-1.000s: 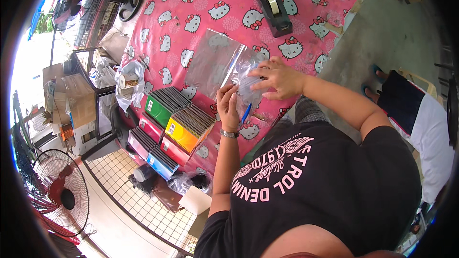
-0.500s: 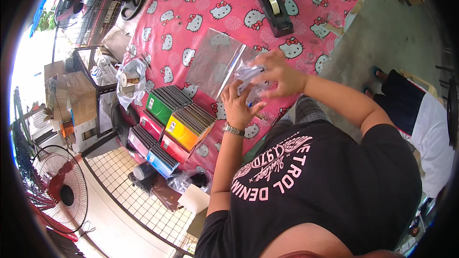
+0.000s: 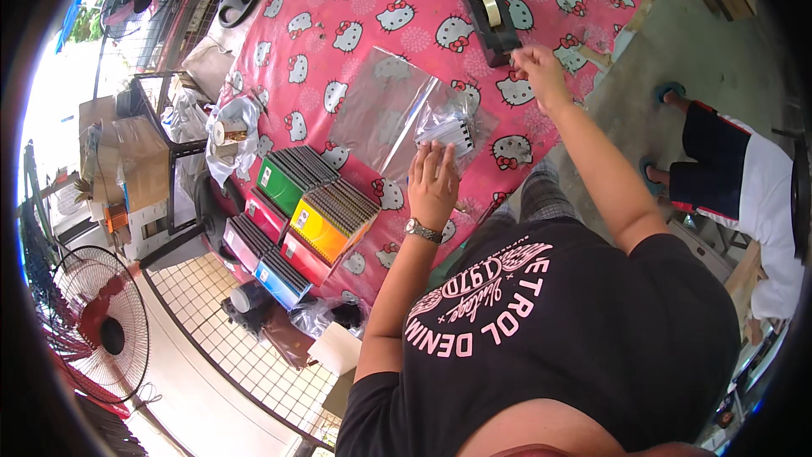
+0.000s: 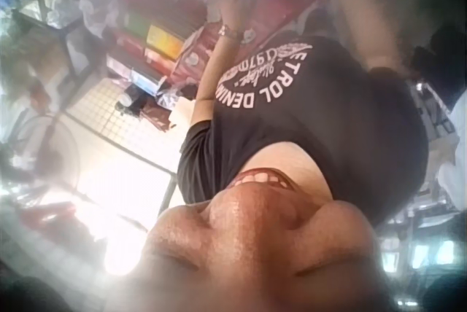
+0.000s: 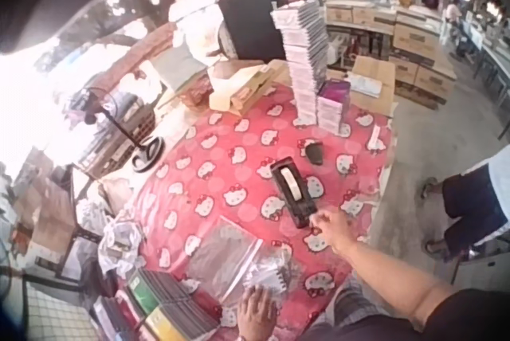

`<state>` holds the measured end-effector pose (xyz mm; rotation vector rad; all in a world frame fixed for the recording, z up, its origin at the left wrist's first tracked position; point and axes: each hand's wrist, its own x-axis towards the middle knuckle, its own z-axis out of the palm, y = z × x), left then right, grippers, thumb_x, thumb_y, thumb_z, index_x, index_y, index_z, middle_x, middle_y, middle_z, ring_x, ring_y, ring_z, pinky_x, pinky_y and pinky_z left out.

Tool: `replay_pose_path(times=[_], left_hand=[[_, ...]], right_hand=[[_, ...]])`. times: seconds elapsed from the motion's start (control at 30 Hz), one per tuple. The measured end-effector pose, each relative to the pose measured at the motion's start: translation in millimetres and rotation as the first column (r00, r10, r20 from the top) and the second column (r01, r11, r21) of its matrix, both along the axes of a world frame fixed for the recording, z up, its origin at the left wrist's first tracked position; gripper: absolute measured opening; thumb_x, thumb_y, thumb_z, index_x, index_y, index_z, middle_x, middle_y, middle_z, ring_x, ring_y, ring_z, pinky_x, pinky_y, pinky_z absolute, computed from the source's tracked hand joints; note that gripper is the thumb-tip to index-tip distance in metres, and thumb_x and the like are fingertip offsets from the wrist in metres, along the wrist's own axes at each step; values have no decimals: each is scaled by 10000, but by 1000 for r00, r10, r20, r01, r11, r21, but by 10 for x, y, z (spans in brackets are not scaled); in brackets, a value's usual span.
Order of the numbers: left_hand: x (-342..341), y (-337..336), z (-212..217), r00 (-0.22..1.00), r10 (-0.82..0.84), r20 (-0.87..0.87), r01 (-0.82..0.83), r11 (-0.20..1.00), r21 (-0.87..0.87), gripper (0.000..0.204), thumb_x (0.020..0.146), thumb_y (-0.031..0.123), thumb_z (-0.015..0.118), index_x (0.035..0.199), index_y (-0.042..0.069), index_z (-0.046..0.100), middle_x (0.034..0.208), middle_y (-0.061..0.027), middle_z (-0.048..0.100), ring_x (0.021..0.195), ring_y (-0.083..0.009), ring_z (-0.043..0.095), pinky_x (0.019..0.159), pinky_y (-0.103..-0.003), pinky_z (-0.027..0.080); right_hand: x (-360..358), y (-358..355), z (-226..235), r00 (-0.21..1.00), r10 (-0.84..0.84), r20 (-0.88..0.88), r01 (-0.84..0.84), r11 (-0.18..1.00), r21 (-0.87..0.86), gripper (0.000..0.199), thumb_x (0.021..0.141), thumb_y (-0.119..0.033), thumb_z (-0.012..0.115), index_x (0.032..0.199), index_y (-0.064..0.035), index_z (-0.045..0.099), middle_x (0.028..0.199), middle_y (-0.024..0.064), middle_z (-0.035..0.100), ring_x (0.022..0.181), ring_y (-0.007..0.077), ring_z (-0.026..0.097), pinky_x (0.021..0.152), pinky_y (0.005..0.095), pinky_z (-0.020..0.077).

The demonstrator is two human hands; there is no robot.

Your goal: The person places a stack of small, colorful notebooks into a clear plastic bag and seals it using tape.

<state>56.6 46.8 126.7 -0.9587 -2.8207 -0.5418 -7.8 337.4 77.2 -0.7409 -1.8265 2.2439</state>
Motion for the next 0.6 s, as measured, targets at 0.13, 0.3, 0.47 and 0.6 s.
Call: replay_pose_path(times=[0.13,0.3,0.47,0.6], left_hand=[[17,67,-8,999,-31,-13,31,999,-8,554,754,113,656,1299,157,565,1313,-166,514,1273,-362,449,1049,-477,384],[25,-2,-51,1000,-10,-20,10,1000,11,550,745,90,639,1288,112,551,1308,-182,513,1271,-376,449,1051,-493,379],[35,25,-191,998,-15,-56,28,973,231,619,713,7,629,1294,51,422,1306,-183,520,1270,-385,454,1049,-496,378],[31,46,-132,1000,12,6,-13,962,272,674,697,-30,635,1307,55,361,1304,-178,524,1261,-381,463,1044,-484,379]], right_hand=[[95,52,-270,962,132,241,50,777,-627,53,933,-95,554,931,-51,584,735,-37,538,566,78,483,524,220,396],[-14,-482,358,779,607,154,-533,772,-345,140,896,-172,625,840,-49,588,708,7,556,560,118,493,527,260,400],[-23,-945,799,553,728,405,-696,137,704,331,763,-336,718,828,-30,610,778,130,642,730,324,619,640,434,465],[46,-940,813,693,581,426,-605,148,783,372,759,-401,712,814,-44,623,861,135,649,834,337,644,699,444,507]])
